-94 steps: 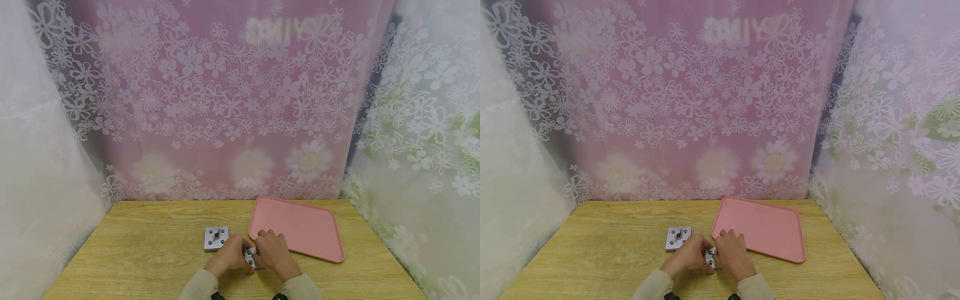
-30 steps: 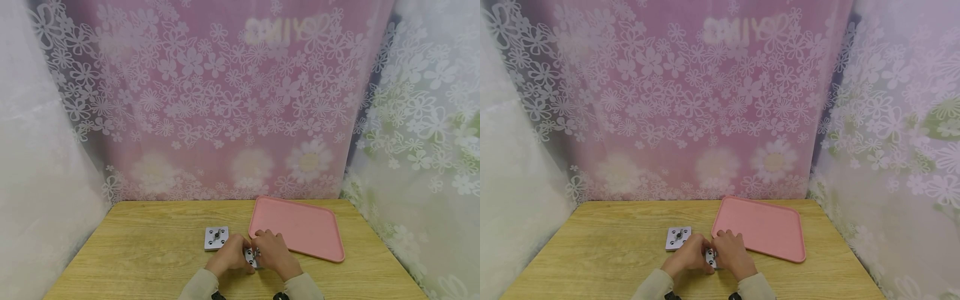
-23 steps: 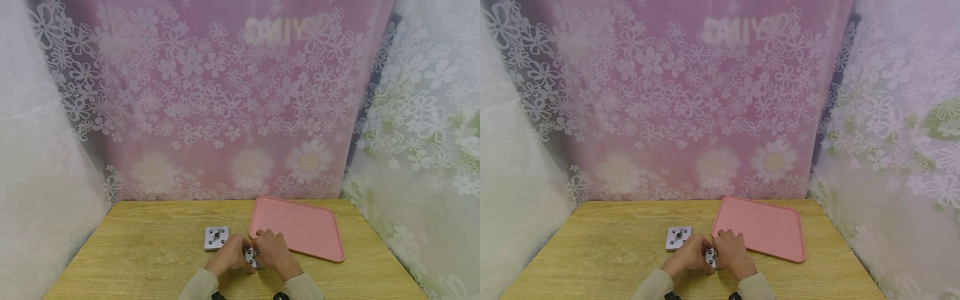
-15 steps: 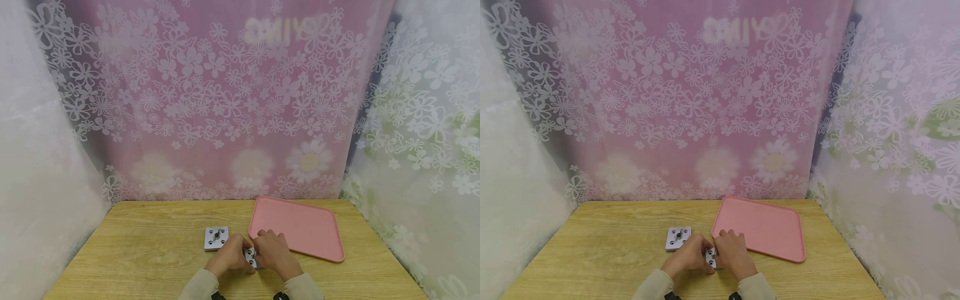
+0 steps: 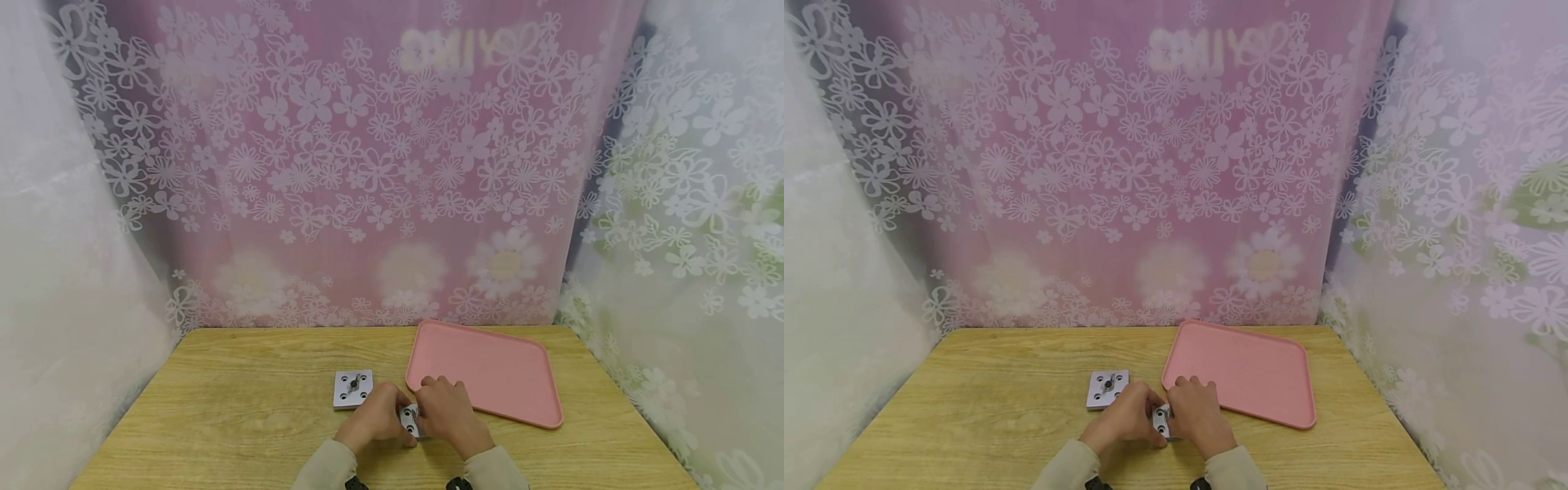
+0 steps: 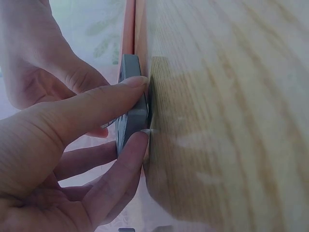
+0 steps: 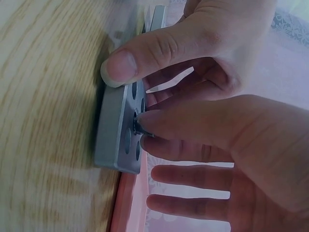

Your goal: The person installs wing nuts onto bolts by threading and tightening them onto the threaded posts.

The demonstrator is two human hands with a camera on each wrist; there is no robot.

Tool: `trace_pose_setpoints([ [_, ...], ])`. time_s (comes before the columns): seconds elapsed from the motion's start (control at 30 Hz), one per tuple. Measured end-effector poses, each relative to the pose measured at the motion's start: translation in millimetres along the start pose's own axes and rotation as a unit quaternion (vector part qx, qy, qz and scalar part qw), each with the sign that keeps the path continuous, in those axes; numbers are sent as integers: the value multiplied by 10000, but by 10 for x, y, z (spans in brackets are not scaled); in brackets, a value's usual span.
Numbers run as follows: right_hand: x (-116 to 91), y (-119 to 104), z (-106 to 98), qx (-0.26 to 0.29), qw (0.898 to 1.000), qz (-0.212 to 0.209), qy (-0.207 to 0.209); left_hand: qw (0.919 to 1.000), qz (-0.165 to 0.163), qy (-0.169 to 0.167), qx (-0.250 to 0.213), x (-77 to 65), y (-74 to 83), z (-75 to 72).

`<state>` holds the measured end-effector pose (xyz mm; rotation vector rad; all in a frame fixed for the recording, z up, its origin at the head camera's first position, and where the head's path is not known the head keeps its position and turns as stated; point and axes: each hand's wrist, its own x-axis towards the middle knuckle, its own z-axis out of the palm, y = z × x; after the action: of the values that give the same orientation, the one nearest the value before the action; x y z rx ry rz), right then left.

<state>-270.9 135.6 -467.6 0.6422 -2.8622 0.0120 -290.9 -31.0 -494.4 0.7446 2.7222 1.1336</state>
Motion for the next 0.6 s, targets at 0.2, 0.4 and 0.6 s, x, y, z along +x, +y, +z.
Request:
trace_pose_setpoints([
  [0.2,-2,4,-4,206,9996,60,-159,10000,-59,-21,2,4,-1,2],
  [0.4,-22,18,-81,296,9990,20,-328,10000,-48,-23,-23,7,-7,10],
  [0.6,-39,29,-198,516,9973,-357,-385,10000,-32,-19,-59,14,-39,22],
])
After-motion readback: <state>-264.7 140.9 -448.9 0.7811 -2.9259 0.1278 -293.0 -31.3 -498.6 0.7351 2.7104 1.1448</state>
